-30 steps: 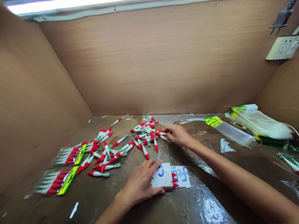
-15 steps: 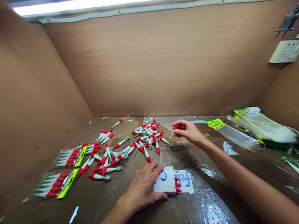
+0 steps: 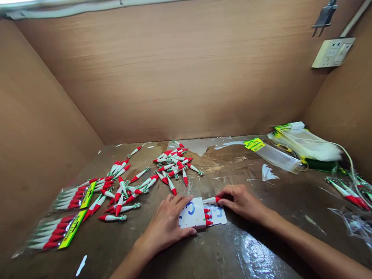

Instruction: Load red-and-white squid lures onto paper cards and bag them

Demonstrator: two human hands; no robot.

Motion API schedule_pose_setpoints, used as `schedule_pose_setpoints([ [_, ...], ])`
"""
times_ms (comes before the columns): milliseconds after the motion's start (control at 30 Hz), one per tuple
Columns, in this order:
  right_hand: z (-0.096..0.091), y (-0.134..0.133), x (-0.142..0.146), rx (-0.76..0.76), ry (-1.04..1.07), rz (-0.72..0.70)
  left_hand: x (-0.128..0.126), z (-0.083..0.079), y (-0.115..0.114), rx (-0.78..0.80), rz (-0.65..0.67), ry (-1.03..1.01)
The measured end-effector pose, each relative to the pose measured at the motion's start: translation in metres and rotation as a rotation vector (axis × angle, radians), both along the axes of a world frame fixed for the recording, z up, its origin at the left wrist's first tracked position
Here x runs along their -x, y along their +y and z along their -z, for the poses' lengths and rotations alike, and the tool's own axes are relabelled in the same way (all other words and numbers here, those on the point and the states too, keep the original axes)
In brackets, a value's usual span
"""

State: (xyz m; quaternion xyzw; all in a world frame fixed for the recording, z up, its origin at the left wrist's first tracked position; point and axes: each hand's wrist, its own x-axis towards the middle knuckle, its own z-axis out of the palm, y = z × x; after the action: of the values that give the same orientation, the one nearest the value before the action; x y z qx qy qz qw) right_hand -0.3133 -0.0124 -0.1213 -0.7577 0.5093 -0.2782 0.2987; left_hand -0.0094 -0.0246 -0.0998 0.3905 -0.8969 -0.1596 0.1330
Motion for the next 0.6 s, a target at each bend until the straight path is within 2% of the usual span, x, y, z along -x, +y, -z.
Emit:
schedule_pose_setpoints([
  [167,0.002,-0.005,-0.033,0.227,0.241,-0.148,0.000,0.002,-0.001,0.007,-0.006,0.000],
  [233,-0.004,-0.014,-0.035,0.226,0.263,-0.262,0.000,0.002,-0.001,0.007,-0.004,0.003],
  [333,-0.019,-0.037,-0.029,0.115,0.168,-0.424,-0.001,0.004,-0.001,0.007,-0.007,0.000],
  [400,-0.029,-0.062,-0.028,0.079,0.141,-0.327,-0.001,0.006,0.000,0.010,-0.014,-0.007],
  [500,-0.034,-0.106,-0.042,0.127,0.254,0.029,-0.002,0.008,-0.001,0.016,-0.010,-0.017],
  [600,-0.028,-0.146,-0.069,0.093,0.316,0.085,-0.001,0.008,-0.001,0.019,-0.012,-0.015],
])
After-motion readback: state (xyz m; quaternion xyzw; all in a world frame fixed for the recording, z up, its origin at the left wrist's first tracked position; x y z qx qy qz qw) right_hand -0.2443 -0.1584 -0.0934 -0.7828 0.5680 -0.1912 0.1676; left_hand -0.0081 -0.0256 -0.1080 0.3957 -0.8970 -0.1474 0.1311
